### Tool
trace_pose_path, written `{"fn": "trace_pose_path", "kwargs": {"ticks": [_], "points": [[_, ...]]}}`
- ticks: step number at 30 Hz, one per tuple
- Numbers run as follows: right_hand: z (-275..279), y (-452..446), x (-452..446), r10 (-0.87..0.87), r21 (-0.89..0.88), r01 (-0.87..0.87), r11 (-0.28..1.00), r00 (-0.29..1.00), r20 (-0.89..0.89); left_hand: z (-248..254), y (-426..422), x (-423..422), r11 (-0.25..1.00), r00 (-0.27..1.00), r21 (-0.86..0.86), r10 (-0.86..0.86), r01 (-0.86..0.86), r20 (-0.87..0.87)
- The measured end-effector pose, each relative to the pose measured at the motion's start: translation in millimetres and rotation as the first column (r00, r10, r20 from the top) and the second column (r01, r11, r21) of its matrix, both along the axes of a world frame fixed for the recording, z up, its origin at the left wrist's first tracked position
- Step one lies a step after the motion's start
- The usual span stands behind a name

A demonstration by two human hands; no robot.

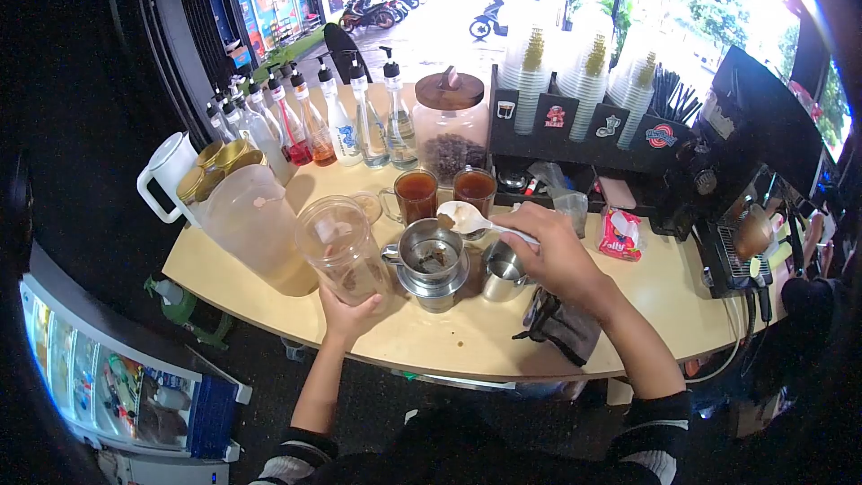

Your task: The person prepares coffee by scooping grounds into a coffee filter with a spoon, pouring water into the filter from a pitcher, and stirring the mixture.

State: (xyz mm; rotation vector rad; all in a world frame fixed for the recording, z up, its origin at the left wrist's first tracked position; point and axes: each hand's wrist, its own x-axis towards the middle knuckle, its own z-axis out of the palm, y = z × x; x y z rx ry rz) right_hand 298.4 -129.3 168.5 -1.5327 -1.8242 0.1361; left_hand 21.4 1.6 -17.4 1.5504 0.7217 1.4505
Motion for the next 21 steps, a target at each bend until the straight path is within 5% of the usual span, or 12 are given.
{"fn": "trace_pose_path", "kwargs": {"ticks": [21], "points": [[-9.9, -16.9, -3.1, -0.002, 0.031, 0.001, 1.0, 0.998, 0.06, 9.0, -5.4, 1.9, 1.0, 0.999, -0.018, -0.017, 0.017, 0.032]]}}
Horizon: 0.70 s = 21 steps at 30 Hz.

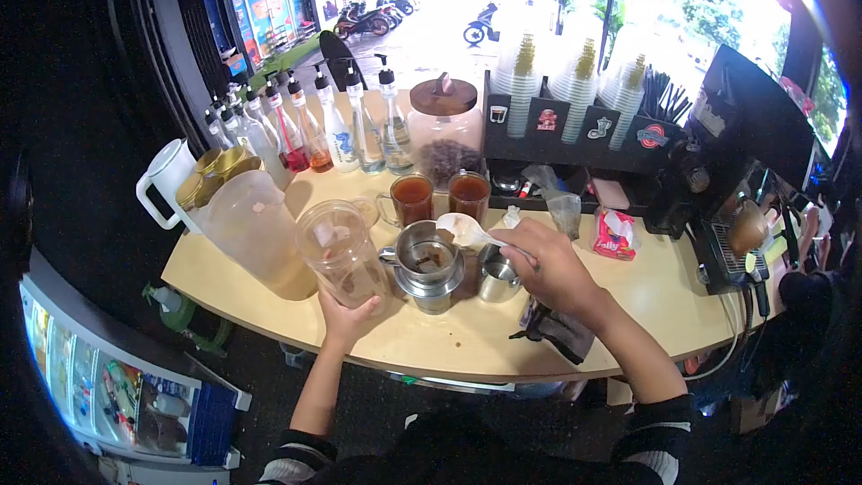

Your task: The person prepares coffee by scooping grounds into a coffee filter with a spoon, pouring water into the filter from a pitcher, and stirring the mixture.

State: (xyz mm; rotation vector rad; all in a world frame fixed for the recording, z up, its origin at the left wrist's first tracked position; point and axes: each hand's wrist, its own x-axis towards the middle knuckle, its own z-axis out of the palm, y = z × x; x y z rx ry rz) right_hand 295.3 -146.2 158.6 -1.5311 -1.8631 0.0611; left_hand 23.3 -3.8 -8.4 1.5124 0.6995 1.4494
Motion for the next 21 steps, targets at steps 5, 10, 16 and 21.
{"fn": "trace_pose_path", "kwargs": {"ticks": [5, 10, 16, 21], "points": [[-5.8, -5.0, -5.4, 0.069, 0.06, -0.07, 0.996, 0.997, 0.021, -1.8, 0.6, -0.6, 1.0, 1.0, -0.003, 0.019, -0.019, -0.02], [-13.7, -3.8, -12.2, 0.049, 0.094, -0.052, 0.994, 0.998, 0.04, 1.5, -1.5, -0.3, 1.0, 1.0, -0.005, 0.021, -0.021, -0.005], [-9.9, -4.4, -15.2, 0.104, 0.049, -0.111, 0.993, 0.986, 0.127, -4.8, 1.4, -4.3, 1.0, 0.998, 0.022, 0.018, -0.016, -0.058], [-12.2, -3.7, -11.9, 0.093, 0.078, -0.11, 0.991, 0.975, 0.2, 0.7, -1.4, -1.4, 0.998, 0.998, 0.037, 0.05, -0.049, -0.038]]}}
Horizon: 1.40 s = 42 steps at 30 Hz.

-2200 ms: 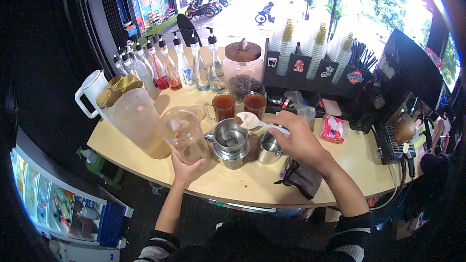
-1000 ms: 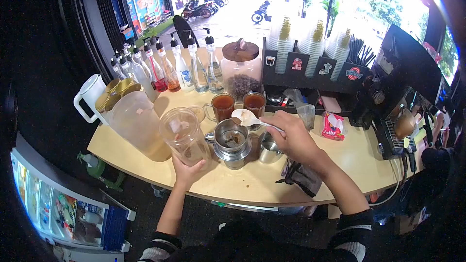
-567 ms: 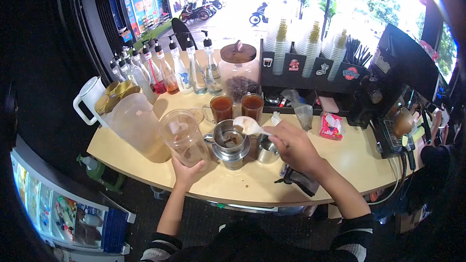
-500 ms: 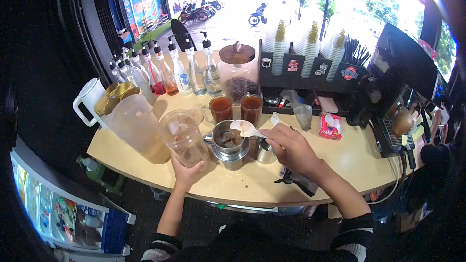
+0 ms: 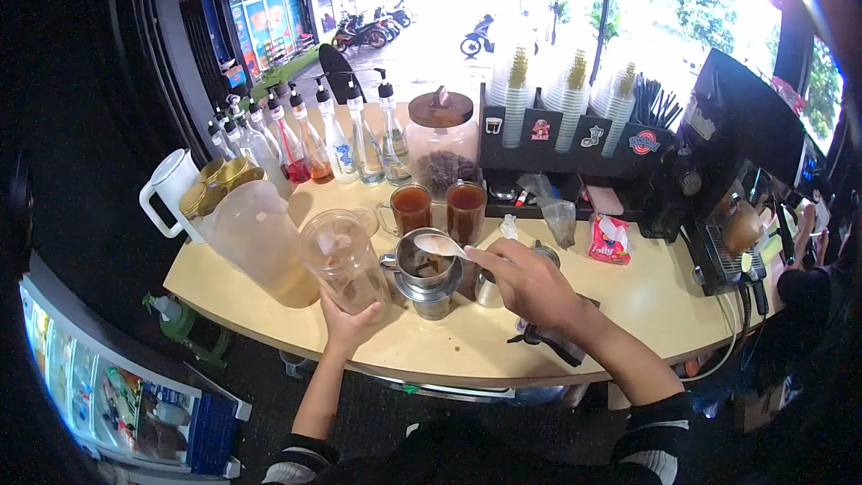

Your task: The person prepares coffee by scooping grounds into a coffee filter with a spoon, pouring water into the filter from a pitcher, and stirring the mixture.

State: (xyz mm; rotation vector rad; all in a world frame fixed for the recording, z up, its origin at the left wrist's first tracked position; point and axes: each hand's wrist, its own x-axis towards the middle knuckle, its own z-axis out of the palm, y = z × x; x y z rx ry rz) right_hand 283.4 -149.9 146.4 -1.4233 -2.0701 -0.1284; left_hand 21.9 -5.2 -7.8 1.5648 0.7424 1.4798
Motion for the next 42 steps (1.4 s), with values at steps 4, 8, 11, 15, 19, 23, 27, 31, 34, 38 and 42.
{"fn": "trace_pose_path", "kwargs": {"ticks": [4, 8, 11, 15, 19, 23, 27, 31, 34, 38, 42], "points": [[2.5, -0.8, 0.5, 0.006, 0.008, -0.007, 1.0, 0.998, 0.062, -1.9, 1.5, 1.0, 1.0, 1.0, -0.002, -0.011, 0.011, 0.024], [-3.2, -0.2, 0.2, -0.004, 0.042, -0.001, 0.999, 0.995, 0.102, -3.7, 3.1, -0.4, 0.999, 1.0, 0.036, 0.005, -0.005, 0.004], [5.1, 5.9, -5.3, -0.058, 0.083, 0.051, 0.995, 0.995, 0.082, -2.9, 3.5, -0.3, 0.998, 1.0, 0.051, 0.025, -0.025, -0.01], [32.7, 33.3, -28.6, -0.006, 0.3, -0.056, 0.952, 0.979, 0.202, 0.3, 2.6, -1.0, 0.999, 1.0, 0.029, 0.016, -0.017, 0.017], [57.0, 66.5, -72.0, -0.013, 0.389, -0.17, 0.905, 0.906, 0.424, 4.5, 0.8, -6.0, 0.99, 0.983, 0.087, 0.119, -0.107, -0.143], [51.1, 105.9, -97.4, 0.001, 0.229, -0.194, 0.954, 0.765, 0.644, 6.6, 1.8, -8.0, 0.955, 0.944, 0.208, 0.254, -0.211, -0.212], [48.8, 111.8, -103.1, 0.055, 0.349, -0.263, 0.899, 0.861, 0.506, -2.8, 3.4, -4.2, 0.981, 0.978, 0.081, 0.184, -0.177, -0.094], [41.0, 79.1, -62.0, 0.011, 0.35, -0.065, 0.934, 0.988, 0.154, -0.6, 3.6, -3.0, 0.976, 0.975, 0.07, 0.21, -0.204, -0.08], [-8.6, 54.5, -3.8, -0.106, 0.258, 0.134, 0.957, 0.987, -0.118, -7.4, 5.6, -4.9, 0.976, 0.971, 0.052, 0.217, -0.212, -0.104], [-75.1, 23.7, 59.0, -0.186, 0.163, 0.243, 0.956, 0.935, -0.303, -7.8, 11.9, -0.4, 0.972, 0.965, 0.043, 0.235, -0.232, -0.115], [-131.5, 20.5, 76.8, -0.279, -0.162, 0.229, 0.96, 0.712, -0.645, -6.6, 20.9, 3.9, 0.996, 0.996, 0.014, 0.089, -0.089, 0.013]]}}
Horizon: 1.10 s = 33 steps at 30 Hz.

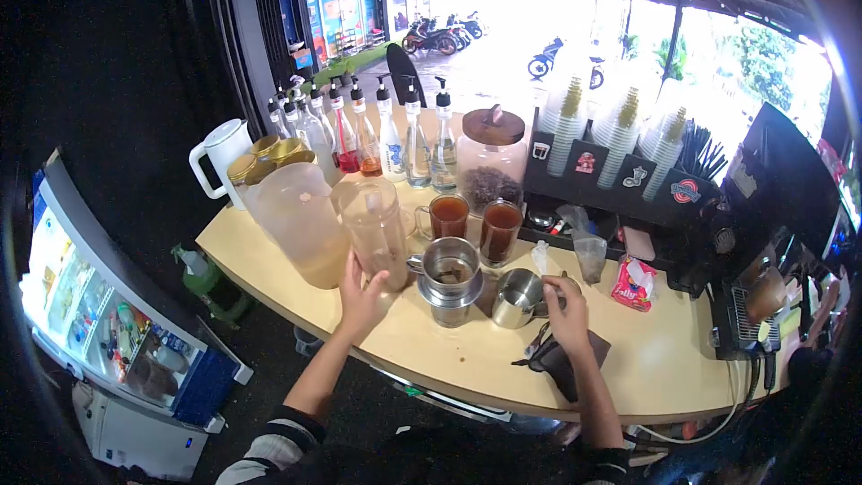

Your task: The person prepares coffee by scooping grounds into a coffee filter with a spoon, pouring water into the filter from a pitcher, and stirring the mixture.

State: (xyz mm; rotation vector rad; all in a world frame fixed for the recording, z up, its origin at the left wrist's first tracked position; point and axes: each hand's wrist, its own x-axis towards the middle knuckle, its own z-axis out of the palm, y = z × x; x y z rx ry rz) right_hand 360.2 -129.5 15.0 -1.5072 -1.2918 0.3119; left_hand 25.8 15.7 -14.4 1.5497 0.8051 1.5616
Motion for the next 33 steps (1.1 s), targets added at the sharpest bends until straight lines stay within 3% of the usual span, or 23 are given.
{"fn": "trace_pose_path", "kwargs": {"ticks": [2, 5, 8, 10, 12, 14, 15, 16, 18, 20, 22, 27, 29, 33], "points": [[-12.9, -2.0, 0.4, -0.008, -0.014, 0.008, 1.0, 1.0, -0.009, -3.3, 3.1, -0.8, 0.996, 0.992, 0.02, 0.086, -0.084, -0.089], [-27.1, -4.6, 3.1, 0.018, 0.033, -0.013, 0.999, 0.987, -0.163, -2.8, 3.2, 2.2, 0.987, 0.972, 0.042, 0.159, -0.154, -0.174], [-12.2, -16.4, -3.8, 0.049, 0.043, -0.044, 0.998, 0.992, -0.117, -2.8, -15.6, 3.6, 0.98, 0.967, 0.023, 0.198, -0.197, -0.16], [-2.6, -17.9, -8.9, 0.034, 0.084, -0.032, 0.996, 0.999, -0.029, 4.5, -29.2, 9.1, 0.987, 0.987, 0.008, 0.16, -0.16, 0.024], [1.2, -18.0, -10.9, 0.029, 0.088, -0.029, 0.996, 1.0, -0.004, 13.1, -37.7, 18.0, 0.989, 0.989, 0.003, 0.147, -0.147, 0.035], [-1.1, -19.1, -10.5, 0.019, 0.033, -0.019, 0.999, 1.0, -0.001, 32.4, -47.0, 32.6, 0.987, 0.995, 0.161, -0.042, 0.027, 0.088], [-2.0, -19.1, -8.8, 0.013, -0.015, -0.013, 1.0, 1.0, 0.011, 42.5, -47.8, 37.9, 0.984, 0.984, 0.112, -0.148, 0.138, 0.095], [-3.5, -17.4, -7.1, 0.006, -0.022, -0.005, 1.0, 1.0, 0.022, 48.4, -40.6, 42.4, 0.984, 0.982, 0.107, -0.155, 0.143, 0.107], [-7.9, -16.2, -6.8, 0.064, -0.063, -0.074, 0.995, 0.988, -0.14, 53.7, -26.7, 47.7, 0.878, 0.886, 0.156, -0.463, 0.452, 0.036], [-4.3, -16.7, -2.6, 0.06, -0.106, -0.073, 0.992, 0.992, -0.115, 47.8, -14.4, 50.3, 0.865, 0.863, 0.087, -0.5, 0.494, 0.07], [-12.5, -16.0, 4.8, 0.173, -0.039, -0.179, 0.983, 0.975, -0.139, 46.0, -6.4, 53.4, 0.806, 0.805, 0.007, -0.59, 0.592, -0.061], [-12.0, -17.3, 10.0, 0.234, -0.07, -0.265, 0.962, 0.926, -0.296, 43.9, 1.0, 59.8, 0.712, 0.709, -0.086, -0.702, 0.697, -0.066], [-9.2, -18.2, 10.1, 0.239, -0.083, -0.282, 0.956, 0.911, -0.336, 34.9, -5.4, 67.4, 0.693, 0.694, -0.059, -0.709, 0.718, 0.127], [-12.8, -17.3, 10.5, 0.231, -0.061, -0.274, 0.96, 0.894, -0.383, 36.2, -8.7, 67.8, 0.702, 0.705, -0.08, -0.696, 0.708, 0.134]]}}
